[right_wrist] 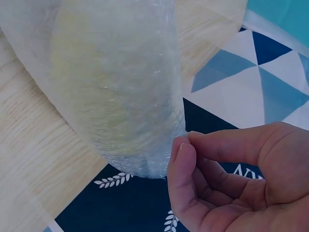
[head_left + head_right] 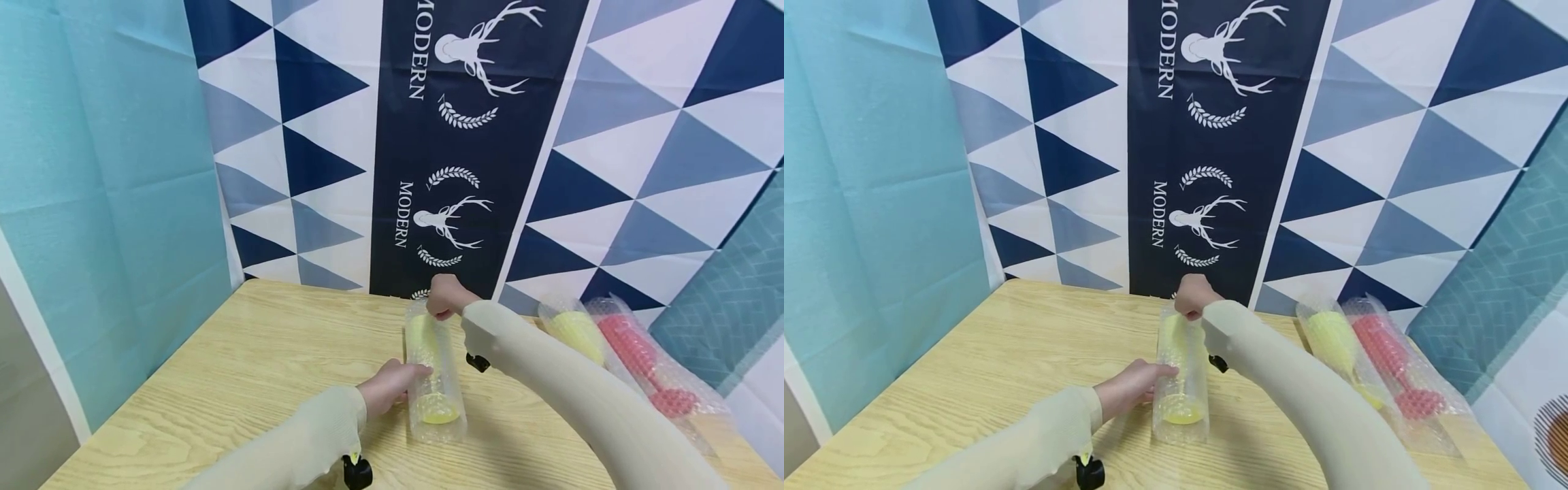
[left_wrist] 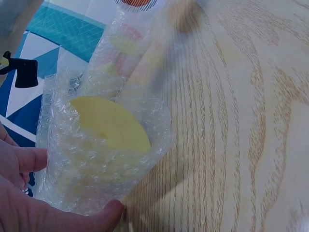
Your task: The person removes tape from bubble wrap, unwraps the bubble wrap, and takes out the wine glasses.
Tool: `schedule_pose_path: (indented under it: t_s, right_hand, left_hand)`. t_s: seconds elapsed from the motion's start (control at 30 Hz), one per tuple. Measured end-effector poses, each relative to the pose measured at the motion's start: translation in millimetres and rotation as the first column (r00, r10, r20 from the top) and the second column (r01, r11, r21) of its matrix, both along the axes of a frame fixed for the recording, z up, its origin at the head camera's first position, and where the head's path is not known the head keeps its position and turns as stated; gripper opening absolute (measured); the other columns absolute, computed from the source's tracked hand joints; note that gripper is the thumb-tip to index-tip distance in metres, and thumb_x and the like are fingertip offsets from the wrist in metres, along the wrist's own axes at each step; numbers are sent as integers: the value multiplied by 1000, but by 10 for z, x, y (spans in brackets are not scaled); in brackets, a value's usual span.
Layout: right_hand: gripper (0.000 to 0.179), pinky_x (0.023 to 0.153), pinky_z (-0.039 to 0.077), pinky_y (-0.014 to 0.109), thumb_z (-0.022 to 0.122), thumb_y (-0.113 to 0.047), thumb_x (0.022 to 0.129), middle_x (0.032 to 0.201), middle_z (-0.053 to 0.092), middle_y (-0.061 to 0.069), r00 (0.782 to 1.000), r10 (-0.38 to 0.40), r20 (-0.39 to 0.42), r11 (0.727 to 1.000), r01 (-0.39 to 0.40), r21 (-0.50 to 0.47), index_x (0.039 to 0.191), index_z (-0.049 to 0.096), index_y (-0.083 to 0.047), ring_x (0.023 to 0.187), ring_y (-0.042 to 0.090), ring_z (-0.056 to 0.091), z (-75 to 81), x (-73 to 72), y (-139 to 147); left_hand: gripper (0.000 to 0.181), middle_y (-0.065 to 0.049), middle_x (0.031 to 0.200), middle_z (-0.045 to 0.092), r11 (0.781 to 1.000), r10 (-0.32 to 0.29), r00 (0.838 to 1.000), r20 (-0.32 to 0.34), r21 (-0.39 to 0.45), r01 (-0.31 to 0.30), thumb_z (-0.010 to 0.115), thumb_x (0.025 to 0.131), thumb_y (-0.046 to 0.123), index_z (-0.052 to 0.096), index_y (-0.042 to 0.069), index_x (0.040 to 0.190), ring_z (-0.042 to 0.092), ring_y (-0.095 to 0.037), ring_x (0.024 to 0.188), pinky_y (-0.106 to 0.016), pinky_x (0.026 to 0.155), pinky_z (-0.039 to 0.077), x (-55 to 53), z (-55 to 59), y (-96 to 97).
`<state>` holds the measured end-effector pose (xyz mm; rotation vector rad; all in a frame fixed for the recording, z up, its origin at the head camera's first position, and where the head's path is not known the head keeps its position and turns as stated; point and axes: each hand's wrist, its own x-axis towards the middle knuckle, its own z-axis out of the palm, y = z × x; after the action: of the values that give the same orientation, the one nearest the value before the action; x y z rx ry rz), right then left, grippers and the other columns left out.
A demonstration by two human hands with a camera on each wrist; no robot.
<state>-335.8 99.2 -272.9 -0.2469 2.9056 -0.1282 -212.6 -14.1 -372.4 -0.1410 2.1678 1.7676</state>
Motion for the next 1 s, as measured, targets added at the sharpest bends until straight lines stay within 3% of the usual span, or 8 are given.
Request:
schedule_pose_path:
  t_s: [0.13, 0.23, 0.4, 0.57, 0.67, 0.9, 1.0]
  right_hand:
    - [36, 39, 27, 15, 44, 5, 62, 44, 26, -5, 1000, -19, 15, 998, 20, -68, 41, 30, -20, 36, 4, 36, -9, 5, 59]
    - [31, 40, 34, 14, 47, 6, 62, 46, 38, -2, 996, -74, 42, 979, 80, -189, 43, 36, -17, 38, 4, 45, -28, 16, 101]
    - [23, 45, 43, 15, 53, 9, 63, 55, 45, 4, 983, -147, 108, 909, 177, -378, 55, 41, -10, 42, 6, 51, -63, 34, 159]
    - [27, 46, 43, 17, 52, 10, 65, 49, 39, -2, 972, -171, 160, 861, 226, -456, 54, 40, -12, 42, 7, 45, -80, 42, 205]
    - [29, 47, 45, 18, 53, 11, 67, 48, 38, -3, 963, -185, 197, 818, 262, -512, 53, 41, -12, 42, 7, 43, -94, 56, 234]
    - [28, 54, 52, 19, 55, 10, 71, 52, 43, -2, 948, -164, 271, 740, 300, -602, 55, 45, -10, 47, 7, 47, -151, 84, 326]
    - [26, 57, 54, 19, 59, 9, 75, 55, 46, -1, 942, -159, 295, 720, 315, -618, 57, 48, -8, 49, 8, 50, -171, 92, 366]
  left_hand:
    - [73, -23, 131, 48, 1000, 3, 1000, -1, 5, -3, 63, 88, 29, 31, -13, 137, 57, -31, 113, -46, 103, 43, 14, 8, 3]
    - [72, -23, 130, 48, 1000, 4, 1000, 2, 7, -4, 63, 88, 29, 31, -14, 137, 57, -31, 113, -46, 103, 44, 22, 13, 2]
    - [73, -23, 130, 47, 1000, 7, 1000, 2, 7, -7, 62, 88, 29, 30, -14, 137, 57, -32, 114, -46, 104, 43, 32, 19, 3]
    - [70, -23, 129, 48, 1000, 9, 1000, -6, 7, -9, 62, 87, 28, 33, -14, 135, 58, -32, 114, -45, 103, 45, 34, 12, 7]
    - [68, -23, 128, 49, 1000, 5, 1000, -8, 6, -5, 62, 88, 28, 34, -13, 134, 58, -31, 113, -45, 102, 45, 33, 10, 5]
    - [68, -23, 128, 49, 1000, -1, 1000, -14, 24, 1, 62, 88, 27, 34, -14, 134, 59, -31, 112, -45, 102, 46, 28, -3, 2]
    - [69, -23, 128, 49, 1000, 3, 1000, -15, 28, -2, 62, 87, 27, 33, -14, 134, 59, -31, 112, -45, 102, 46, 27, -8, -1]
